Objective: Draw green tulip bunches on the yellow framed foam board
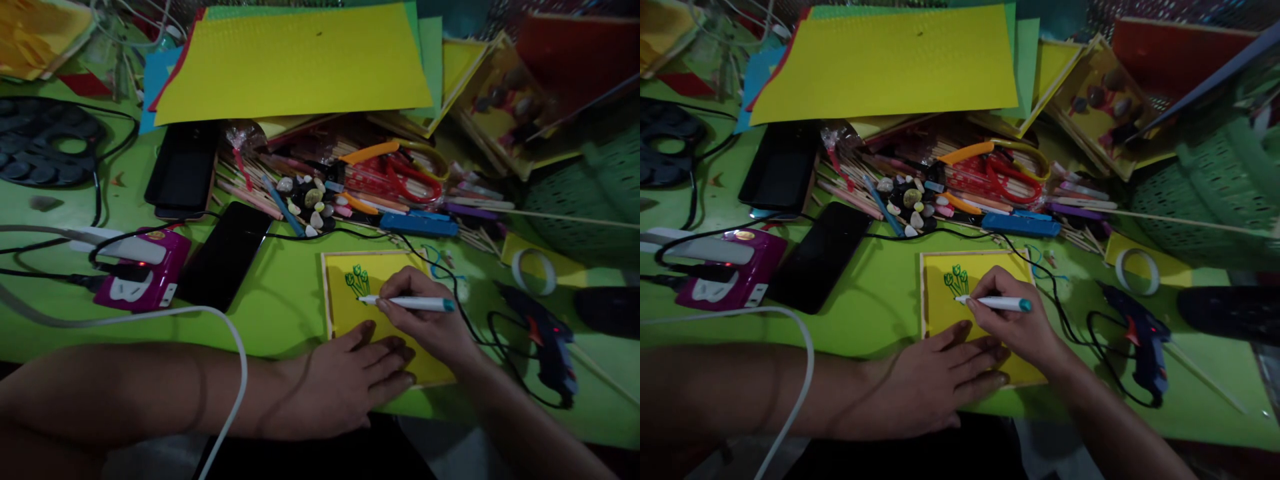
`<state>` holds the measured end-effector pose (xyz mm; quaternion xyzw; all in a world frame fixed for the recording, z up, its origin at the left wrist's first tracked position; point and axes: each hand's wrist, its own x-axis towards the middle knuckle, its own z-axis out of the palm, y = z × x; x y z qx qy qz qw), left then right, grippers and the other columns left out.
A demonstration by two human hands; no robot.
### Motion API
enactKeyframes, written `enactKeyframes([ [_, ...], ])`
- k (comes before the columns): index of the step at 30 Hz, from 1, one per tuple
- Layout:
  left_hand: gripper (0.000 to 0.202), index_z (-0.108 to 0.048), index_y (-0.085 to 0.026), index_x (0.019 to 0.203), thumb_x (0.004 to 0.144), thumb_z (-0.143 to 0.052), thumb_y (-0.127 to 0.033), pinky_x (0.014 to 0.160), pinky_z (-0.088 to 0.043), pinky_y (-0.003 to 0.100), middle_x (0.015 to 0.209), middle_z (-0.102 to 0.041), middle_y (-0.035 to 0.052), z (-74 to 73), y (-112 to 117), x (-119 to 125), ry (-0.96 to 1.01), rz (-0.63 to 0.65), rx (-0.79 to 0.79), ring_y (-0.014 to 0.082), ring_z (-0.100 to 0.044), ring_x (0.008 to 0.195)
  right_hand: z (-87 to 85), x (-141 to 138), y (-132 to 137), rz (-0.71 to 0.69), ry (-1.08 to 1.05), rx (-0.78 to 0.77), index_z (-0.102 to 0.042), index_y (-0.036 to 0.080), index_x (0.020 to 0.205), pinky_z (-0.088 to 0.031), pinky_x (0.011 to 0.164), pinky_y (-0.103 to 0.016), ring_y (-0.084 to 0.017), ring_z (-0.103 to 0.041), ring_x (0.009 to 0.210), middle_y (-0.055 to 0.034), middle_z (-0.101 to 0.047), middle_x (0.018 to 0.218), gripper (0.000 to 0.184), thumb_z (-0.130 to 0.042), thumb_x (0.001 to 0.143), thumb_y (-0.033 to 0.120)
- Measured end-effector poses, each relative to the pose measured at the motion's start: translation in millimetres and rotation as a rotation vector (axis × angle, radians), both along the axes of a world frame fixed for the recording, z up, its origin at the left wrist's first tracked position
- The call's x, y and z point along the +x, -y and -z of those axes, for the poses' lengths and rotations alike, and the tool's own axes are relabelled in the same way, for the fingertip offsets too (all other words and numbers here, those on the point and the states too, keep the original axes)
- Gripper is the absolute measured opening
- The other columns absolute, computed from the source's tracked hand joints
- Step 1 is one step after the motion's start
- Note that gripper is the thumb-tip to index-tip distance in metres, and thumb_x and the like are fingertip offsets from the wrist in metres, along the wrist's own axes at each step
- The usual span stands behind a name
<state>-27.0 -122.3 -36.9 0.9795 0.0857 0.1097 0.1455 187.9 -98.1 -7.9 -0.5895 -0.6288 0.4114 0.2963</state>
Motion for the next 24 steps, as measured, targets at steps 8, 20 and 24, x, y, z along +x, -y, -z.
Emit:
enactKeyframes([
  [8, 0.077, -0.046, -0.018, 0.157, 0.093, -0.069, -0.053, 0.129, -0.023, 0.047, 0.163, -0.047, 0.0101, 1.7, 0, 0, 0.008, 0.005, -0.009, 0.0266, -0.038, 0.152, -4.1, -6, -4, -0.026, 0.005, 0.030, -0.067, 0.022, 0.087, -0.049, 0.054, -0.022, -0.013, -0.064, 0.061, 0.0009, -0.070, 0.075, 0.011, -0.076, 0.091, 0.028],
  [20, 0.076, -0.047, -0.018, 0.156, 0.093, -0.069, -0.054, 0.128, -0.026, 0.046, 0.162, -0.049, 0.0099, -1.3, -2, 0, 0.020, 0.009, 0.012, 0.0269, -0.040, 0.151, -11.5, -18, -7, -0.039, 0.039, 0.003, -0.069, 0.022, 0.089, -0.051, 0.056, -0.022, -0.015, -0.068, 0.065, -0.0005, -0.074, 0.077, 0.009, -0.076, 0.090, 0.028],
  [24, 0.075, -0.047, -0.017, 0.155, 0.093, -0.068, -0.054, 0.128, -0.025, 0.046, 0.162, -0.048, 0.0105, -0.5, -2, 0, 0.017, 0.011, 0.015, 0.0274, -0.040, 0.152, -12.2, -20, -8, -0.039, 0.041, 0.015, -0.070, 0.023, 0.088, -0.052, 0.057, -0.022, -0.015, -0.069, 0.065, -0.0006, -0.074, 0.077, 0.009, -0.077, 0.089, 0.028],
])
